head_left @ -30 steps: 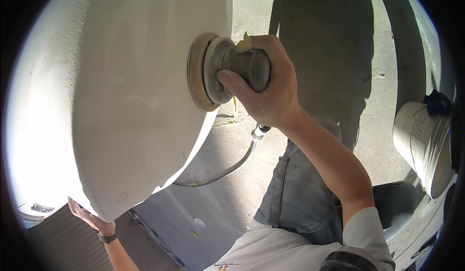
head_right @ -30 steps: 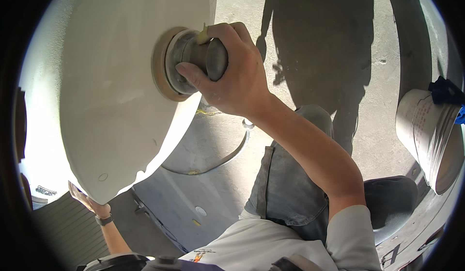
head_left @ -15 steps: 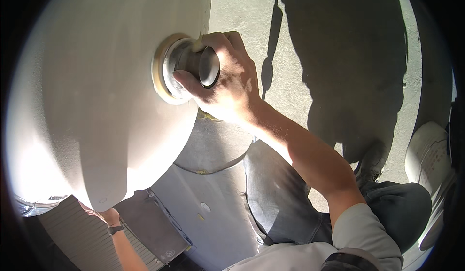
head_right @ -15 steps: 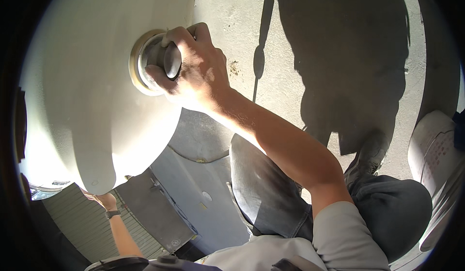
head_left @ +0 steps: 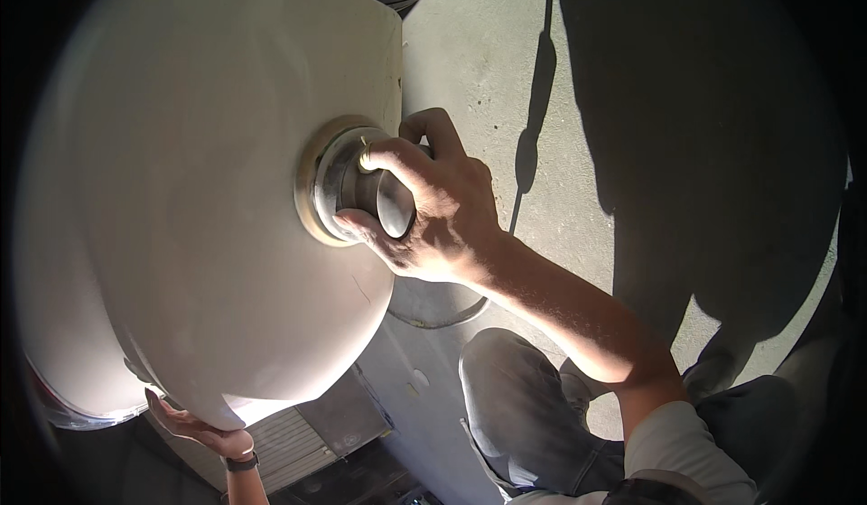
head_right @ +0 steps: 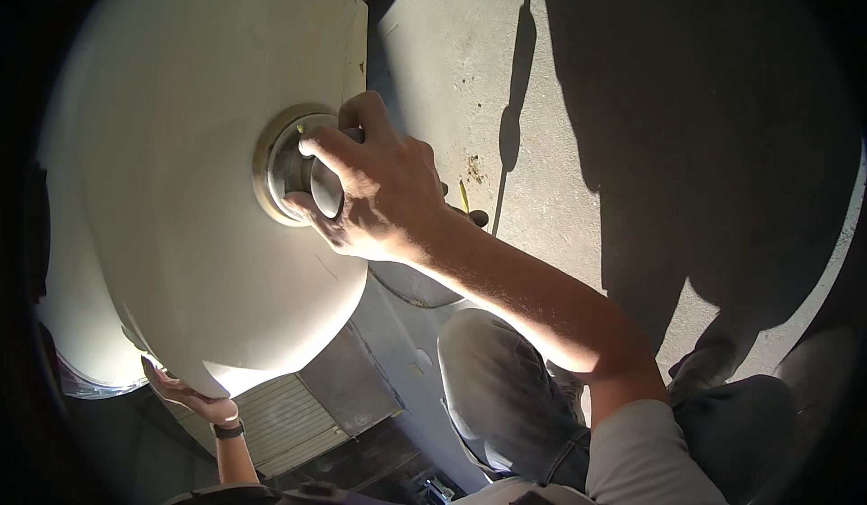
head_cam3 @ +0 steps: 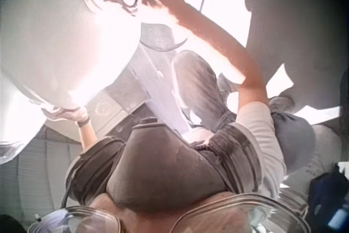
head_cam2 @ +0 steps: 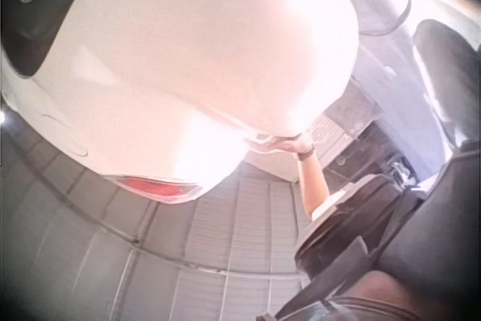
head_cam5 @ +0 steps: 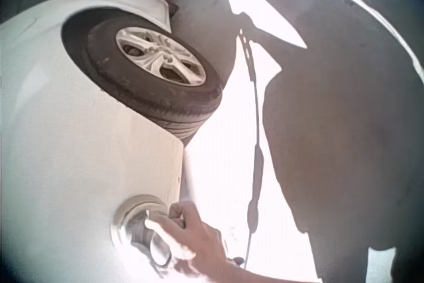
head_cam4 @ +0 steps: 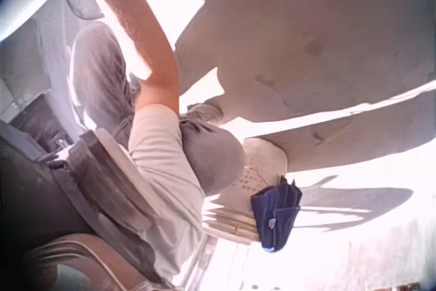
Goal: The person uses a pneumatic orbital sander to smooth the surface of a white car bumper. They move the sander across the curved bodywork, then stop and walk toward another person in the garage.
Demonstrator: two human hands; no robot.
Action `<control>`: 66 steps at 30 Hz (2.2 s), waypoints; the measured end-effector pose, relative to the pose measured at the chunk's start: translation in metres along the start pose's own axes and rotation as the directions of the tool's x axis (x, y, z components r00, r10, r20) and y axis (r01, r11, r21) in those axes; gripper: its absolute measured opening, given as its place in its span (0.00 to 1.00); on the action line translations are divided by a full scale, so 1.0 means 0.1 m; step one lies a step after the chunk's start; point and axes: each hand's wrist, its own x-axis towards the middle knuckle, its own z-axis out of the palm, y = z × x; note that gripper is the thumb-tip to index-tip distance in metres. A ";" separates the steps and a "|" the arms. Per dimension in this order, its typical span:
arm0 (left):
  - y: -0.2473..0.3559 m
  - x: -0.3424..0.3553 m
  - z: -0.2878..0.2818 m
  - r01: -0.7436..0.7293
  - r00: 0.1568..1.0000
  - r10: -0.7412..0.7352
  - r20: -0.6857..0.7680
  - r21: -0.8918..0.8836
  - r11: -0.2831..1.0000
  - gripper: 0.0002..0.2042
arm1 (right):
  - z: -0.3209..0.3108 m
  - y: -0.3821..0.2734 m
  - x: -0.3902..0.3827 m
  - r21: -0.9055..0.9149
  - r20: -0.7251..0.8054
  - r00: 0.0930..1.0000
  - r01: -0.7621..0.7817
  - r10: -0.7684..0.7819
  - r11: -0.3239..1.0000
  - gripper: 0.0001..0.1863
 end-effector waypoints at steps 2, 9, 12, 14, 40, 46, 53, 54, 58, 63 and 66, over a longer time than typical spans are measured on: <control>0.11 0.02 0.01 0.100 0.995 -0.101 -0.028 -0.018 0.995 0.42 | -0.05 0.18 0.60 -0.094 -0.065 0.996 0.057 -0.064 0.994 0.30; 0.18 0.05 -0.07 -0.100 0.992 0.089 0.090 0.121 0.988 0.30 | -0.12 0.30 0.97 -0.166 -0.064 0.990 0.116 -0.128 0.979 0.26; 0.12 0.01 -0.09 0.142 0.986 -0.155 0.059 0.180 0.973 0.41 | -0.06 -0.12 -0.10 0.027 0.227 0.969 0.095 -0.098 0.995 0.23; 0.07 -0.02 -0.12 -0.008 0.994 -0.006 0.109 0.129 0.992 0.40 | 0.04 -0.38 -0.61 0.053 0.175 0.943 0.279 -0.284 0.959 0.18; 0.08 0.00 -0.16 -0.071 0.995 0.055 0.080 0.211 0.975 0.41 | 0.24 -0.23 -1.35 0.174 0.051 0.989 0.131 -0.142 0.976 0.28; 0.28 0.11 -0.06 -0.076 0.994 0.060 0.087 0.199 0.977 0.39 | 0.04 0.32 -0.22 0.117 -0.030 0.998 0.065 -0.062 0.991 0.31; 0.19 0.15 -0.10 0.083 0.994 -0.096 0.043 0.246 0.966 0.34 | 0.00 1.11 0.99 -0.045 -0.032 0.990 0.138 -0.139 0.989 0.30; 0.17 0.14 -0.11 0.018 0.998 -0.032 0.045 0.272 0.962 0.33 | -0.01 1.07 0.93 -0.039 -0.015 0.991 0.129 -0.130 0.991 0.29; 0.18 0.15 -0.10 -0.115 0.992 0.101 0.077 0.220 0.969 0.33 | -0.01 0.56 0.16 0.054 -0.076 0.995 0.076 -0.072 0.996 0.31; 0.30 0.17 -0.05 -0.204 0.979 0.184 0.092 0.313 0.927 0.34 | 0.24 -0.07 -1.30 0.277 0.013 0.997 -0.074 0.074 0.958 0.31; 0.33 0.17 -0.04 -0.287 0.958 0.256 0.132 0.352 0.891 0.33 | 0.28 0.04 -1.40 0.276 0.098 0.994 -0.071 0.045 0.959 0.31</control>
